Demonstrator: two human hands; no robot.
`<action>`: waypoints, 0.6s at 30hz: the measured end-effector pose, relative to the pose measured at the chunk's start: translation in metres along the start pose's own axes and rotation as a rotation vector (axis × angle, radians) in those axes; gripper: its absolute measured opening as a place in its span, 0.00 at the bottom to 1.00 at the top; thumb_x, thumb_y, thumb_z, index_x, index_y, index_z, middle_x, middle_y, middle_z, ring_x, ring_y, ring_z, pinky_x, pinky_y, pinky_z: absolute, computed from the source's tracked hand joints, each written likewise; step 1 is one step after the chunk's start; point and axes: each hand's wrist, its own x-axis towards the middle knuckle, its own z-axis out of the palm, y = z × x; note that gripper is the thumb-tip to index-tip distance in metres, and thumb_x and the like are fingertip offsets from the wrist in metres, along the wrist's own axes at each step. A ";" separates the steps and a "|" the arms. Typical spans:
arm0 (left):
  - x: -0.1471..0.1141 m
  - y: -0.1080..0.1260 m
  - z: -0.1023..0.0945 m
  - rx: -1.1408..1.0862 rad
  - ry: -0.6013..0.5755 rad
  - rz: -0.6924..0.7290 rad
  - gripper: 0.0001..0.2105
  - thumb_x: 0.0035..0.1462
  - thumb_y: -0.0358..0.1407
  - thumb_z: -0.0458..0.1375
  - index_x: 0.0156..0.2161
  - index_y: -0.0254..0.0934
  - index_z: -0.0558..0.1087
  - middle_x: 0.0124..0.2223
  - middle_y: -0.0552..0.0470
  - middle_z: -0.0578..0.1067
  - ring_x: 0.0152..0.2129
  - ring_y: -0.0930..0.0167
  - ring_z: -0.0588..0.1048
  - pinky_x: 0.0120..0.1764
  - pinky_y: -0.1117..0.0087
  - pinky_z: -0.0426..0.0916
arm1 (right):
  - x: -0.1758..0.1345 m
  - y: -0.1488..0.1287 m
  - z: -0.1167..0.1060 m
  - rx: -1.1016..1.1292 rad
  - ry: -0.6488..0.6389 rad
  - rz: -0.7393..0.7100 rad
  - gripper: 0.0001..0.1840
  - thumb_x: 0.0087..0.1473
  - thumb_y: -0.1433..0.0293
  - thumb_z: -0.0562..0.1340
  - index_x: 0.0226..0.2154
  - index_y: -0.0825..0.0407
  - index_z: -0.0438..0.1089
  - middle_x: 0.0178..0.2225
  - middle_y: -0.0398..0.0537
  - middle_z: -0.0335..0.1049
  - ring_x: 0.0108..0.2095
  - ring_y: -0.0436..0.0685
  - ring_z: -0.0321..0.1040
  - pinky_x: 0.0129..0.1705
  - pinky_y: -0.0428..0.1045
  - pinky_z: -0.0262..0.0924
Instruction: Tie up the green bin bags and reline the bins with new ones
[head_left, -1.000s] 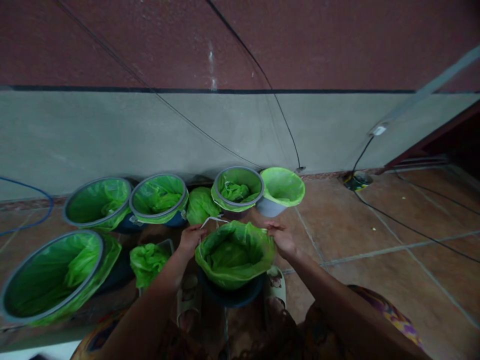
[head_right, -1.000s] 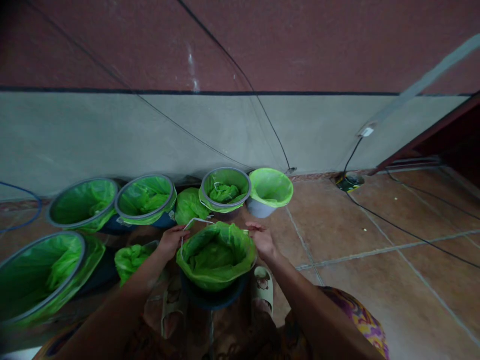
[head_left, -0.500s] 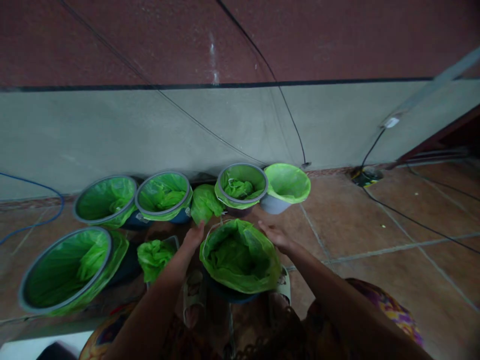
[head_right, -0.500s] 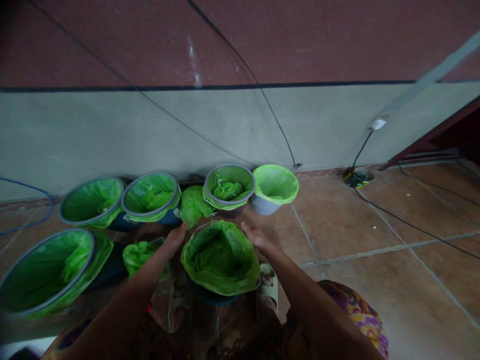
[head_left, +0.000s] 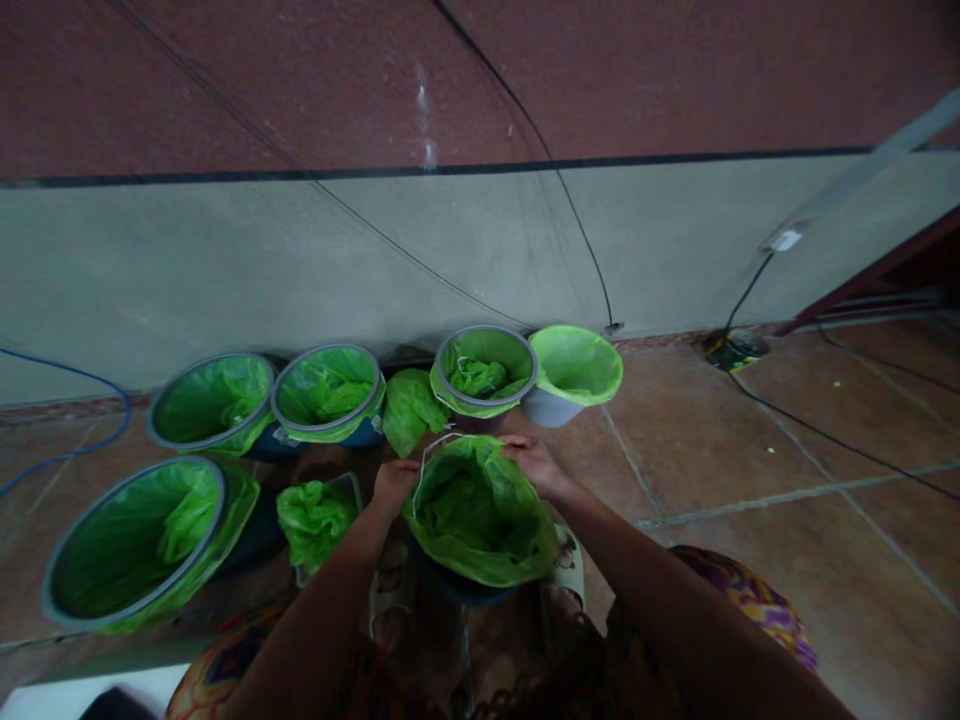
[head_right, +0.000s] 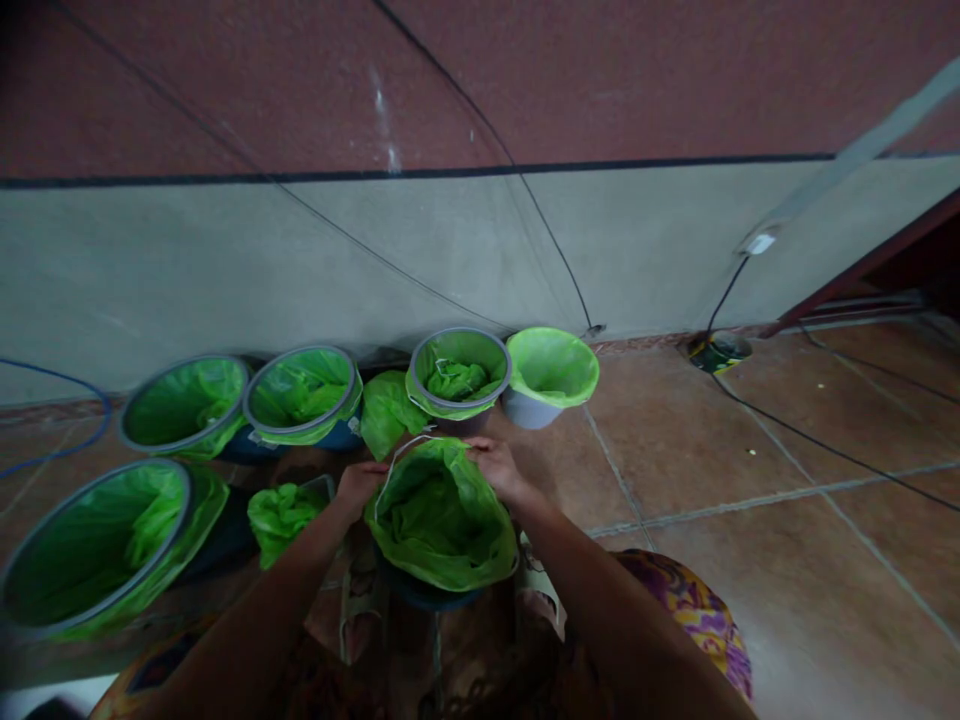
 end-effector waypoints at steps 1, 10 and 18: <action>0.002 -0.001 -0.002 0.024 0.019 0.016 0.09 0.45 0.28 0.61 0.34 0.34 0.79 0.30 0.50 0.80 0.30 0.68 0.79 0.34 0.72 0.71 | 0.000 -0.002 0.000 0.018 0.013 0.005 0.14 0.34 0.68 0.69 0.29 0.55 0.77 0.24 0.44 0.76 0.25 0.52 0.68 0.32 0.48 0.63; 0.000 0.017 -0.026 0.208 0.264 0.322 0.15 0.52 0.26 0.53 0.41 0.33 0.79 0.41 0.46 0.81 0.37 0.66 0.79 0.42 0.70 0.70 | -0.011 -0.034 -0.015 0.085 0.173 -0.082 0.19 0.32 0.63 0.71 0.30 0.54 0.75 0.23 0.44 0.74 0.22 0.51 0.66 0.28 0.48 0.63; -0.010 0.018 -0.022 0.206 0.155 0.310 0.13 0.54 0.33 0.55 0.40 0.33 0.79 0.38 0.47 0.81 0.34 0.67 0.77 0.37 0.72 0.69 | -0.011 -0.024 -0.033 -0.152 0.176 -0.030 0.15 0.36 0.65 0.67 0.31 0.53 0.74 0.26 0.46 0.75 0.24 0.53 0.68 0.27 0.47 0.63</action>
